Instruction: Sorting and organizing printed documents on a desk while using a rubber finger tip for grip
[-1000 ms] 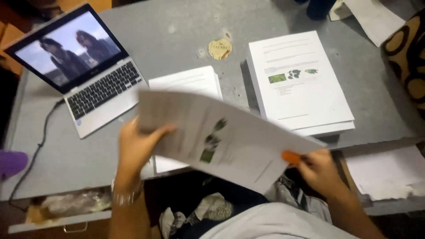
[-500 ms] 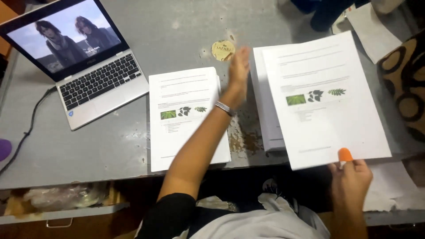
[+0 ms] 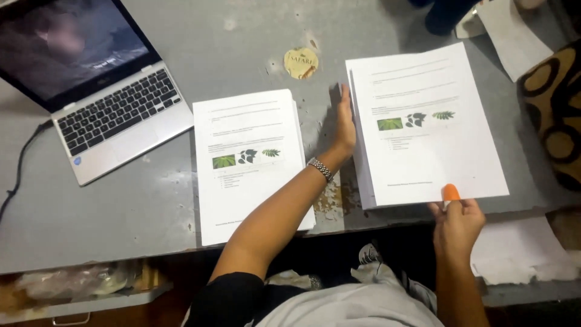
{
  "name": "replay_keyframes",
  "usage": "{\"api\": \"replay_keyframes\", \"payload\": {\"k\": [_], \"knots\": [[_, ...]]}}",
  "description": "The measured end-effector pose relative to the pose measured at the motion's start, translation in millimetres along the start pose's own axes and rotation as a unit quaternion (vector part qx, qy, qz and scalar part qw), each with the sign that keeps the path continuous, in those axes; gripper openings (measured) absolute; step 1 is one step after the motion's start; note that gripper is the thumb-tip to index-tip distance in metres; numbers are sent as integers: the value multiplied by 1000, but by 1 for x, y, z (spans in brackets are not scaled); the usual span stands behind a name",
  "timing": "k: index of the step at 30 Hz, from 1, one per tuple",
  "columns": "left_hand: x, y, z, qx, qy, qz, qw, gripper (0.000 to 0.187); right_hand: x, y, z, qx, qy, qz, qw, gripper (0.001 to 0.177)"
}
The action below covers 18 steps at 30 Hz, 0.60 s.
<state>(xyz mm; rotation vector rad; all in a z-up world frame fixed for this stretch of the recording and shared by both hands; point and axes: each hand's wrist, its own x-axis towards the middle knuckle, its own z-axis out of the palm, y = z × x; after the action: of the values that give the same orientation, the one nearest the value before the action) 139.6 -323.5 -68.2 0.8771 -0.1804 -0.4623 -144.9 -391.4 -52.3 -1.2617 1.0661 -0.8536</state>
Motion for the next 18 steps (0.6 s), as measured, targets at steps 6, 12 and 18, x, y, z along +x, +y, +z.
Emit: {"api": "replay_keyframes", "payload": {"k": [6,12,18], "knots": [[-14,30,20,-64,-34,-39,997,87,9,14,-5,-8,-5,1,1000,8],[-15,24,18,0,-13,-52,999,79,-7,-9,4,-38,-4,24,999,10],[-21,16,16,45,-8,-34,998,79,0,-1,3,-20,9,30,999,11]]}}
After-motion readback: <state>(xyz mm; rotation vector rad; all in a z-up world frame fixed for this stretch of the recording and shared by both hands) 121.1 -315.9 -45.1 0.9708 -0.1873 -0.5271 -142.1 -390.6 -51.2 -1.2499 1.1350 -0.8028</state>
